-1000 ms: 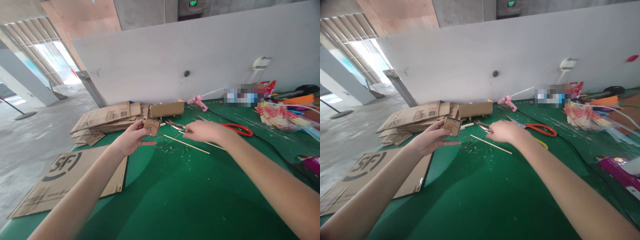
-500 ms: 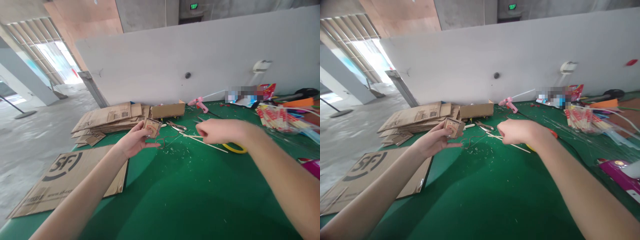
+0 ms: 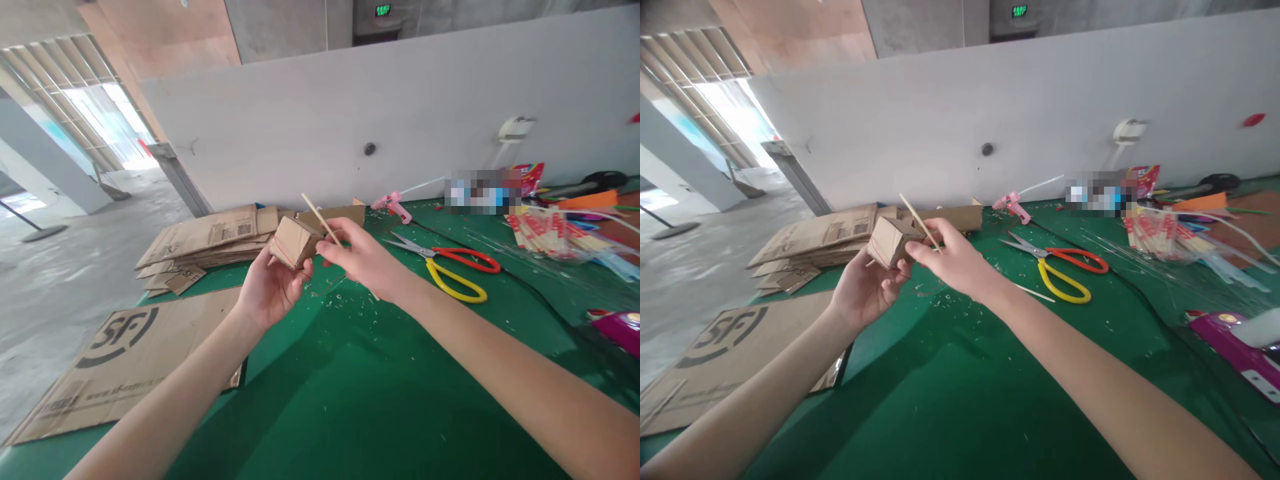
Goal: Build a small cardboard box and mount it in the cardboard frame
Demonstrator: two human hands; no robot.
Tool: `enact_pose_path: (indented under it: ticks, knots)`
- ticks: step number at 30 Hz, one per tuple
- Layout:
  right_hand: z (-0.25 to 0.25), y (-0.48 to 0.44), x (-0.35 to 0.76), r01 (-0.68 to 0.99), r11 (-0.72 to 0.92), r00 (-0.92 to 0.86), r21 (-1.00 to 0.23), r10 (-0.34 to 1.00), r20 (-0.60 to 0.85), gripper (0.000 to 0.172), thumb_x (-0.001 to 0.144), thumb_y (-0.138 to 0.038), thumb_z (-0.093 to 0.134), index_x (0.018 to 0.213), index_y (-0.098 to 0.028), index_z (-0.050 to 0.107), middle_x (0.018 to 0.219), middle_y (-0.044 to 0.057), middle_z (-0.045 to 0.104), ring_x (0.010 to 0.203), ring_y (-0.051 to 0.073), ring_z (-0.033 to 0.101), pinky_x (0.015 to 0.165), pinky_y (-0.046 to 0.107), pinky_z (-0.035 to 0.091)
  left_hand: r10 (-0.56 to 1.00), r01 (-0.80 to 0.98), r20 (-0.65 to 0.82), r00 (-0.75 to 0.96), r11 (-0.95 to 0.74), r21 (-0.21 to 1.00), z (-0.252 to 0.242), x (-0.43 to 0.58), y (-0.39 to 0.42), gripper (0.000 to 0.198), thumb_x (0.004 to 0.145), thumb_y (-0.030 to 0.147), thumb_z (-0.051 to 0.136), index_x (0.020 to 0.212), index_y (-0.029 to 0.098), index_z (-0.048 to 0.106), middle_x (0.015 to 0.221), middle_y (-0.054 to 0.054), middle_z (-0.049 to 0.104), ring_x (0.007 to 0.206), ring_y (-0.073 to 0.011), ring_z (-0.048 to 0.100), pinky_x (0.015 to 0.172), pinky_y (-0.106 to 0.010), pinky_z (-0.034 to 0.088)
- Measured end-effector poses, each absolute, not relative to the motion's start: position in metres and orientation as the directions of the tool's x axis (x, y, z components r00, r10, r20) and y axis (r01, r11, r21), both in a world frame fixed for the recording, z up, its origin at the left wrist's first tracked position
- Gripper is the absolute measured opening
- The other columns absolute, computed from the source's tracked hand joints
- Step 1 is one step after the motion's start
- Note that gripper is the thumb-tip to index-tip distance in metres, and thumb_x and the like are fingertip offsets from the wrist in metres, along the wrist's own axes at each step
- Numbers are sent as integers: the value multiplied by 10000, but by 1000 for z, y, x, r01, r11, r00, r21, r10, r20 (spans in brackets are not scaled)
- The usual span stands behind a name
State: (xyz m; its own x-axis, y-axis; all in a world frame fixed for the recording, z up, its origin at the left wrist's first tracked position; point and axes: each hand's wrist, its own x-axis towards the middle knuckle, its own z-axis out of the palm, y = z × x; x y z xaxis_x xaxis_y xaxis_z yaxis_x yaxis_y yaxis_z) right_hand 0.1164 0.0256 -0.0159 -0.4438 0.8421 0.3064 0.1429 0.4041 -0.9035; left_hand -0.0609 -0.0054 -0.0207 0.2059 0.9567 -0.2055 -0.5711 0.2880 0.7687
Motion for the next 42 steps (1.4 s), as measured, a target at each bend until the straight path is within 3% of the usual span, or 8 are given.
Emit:
enact_pose_path:
  ticks: [3,6,11,16,24,35,39,42]
  knots:
    - [-23,23,109,220,528,-376,-820,822,428,301,863,-329,564,1127,-196,512,1103,87,588,976,181,575,816,318,468,938,-531,-193,289,325,783,-26,-54,-7,441,913,531,357,1115,217,591,895,-80,655,792,-205,673,514,-268,577]
    - [-26,24,111,327,608,-380,-723,786,488,246,873,-288,553,1095,-181,540,1076,91,597,980,183,564,826,312,455,942,-495,-168,290,298,816,-30,-53,-6,583,846,667,397,1168,219,588,1066,-115,658,895,-276,670,602,-386,612]
    - [-22,23,121,595,677,-424,-434,723,546,334,974,-252,323,1167,-193,590,1031,80,644,875,182,597,688,293,392,974,-515,-209,91,226,827,-32,-57,0,475,889,564,465,1045,151,639,861,-87,675,733,-148,668,601,-204,589]
    - [-15,23,132,813,576,-463,-82,726,508,399,967,-282,287,1208,-240,603,922,63,670,662,166,566,540,307,220,974,-622,-226,-29,160,766,-31,-61,5,468,886,580,462,1014,162,630,821,-65,663,717,-131,666,639,-190,596]
    - [-20,25,132,822,569,-480,8,685,547,387,946,-253,316,1166,-250,634,851,34,667,571,127,508,511,297,178,971,-677,-228,-64,126,725,-30,-62,5,460,914,524,449,1069,121,608,844,-91,674,731,-163,690,624,-220,617]
    - [-20,24,133,832,546,-500,100,658,563,340,931,-238,359,1098,-245,656,770,23,650,514,124,488,489,296,146,988,-562,-147,-37,101,821,-38,-64,7,434,889,507,513,1068,123,609,854,-77,673,712,-155,694,527,-193,594]
    - [-20,19,131,801,584,-557,131,648,519,334,934,-221,367,1108,-218,652,795,46,663,542,140,528,496,306,147,998,-358,20,-66,-42,933,-45,-61,3,452,744,453,720,1052,146,597,898,-61,652,726,-167,677,506,-237,588]
    - [-25,18,126,769,639,-524,-25,653,547,326,941,-204,360,1118,-174,632,882,67,681,639,161,586,511,299,217,980,-215,184,-74,-196,957,-49,-55,-2,450,726,444,734,1049,168,583,939,-54,634,791,-183,666,557,-274,595]
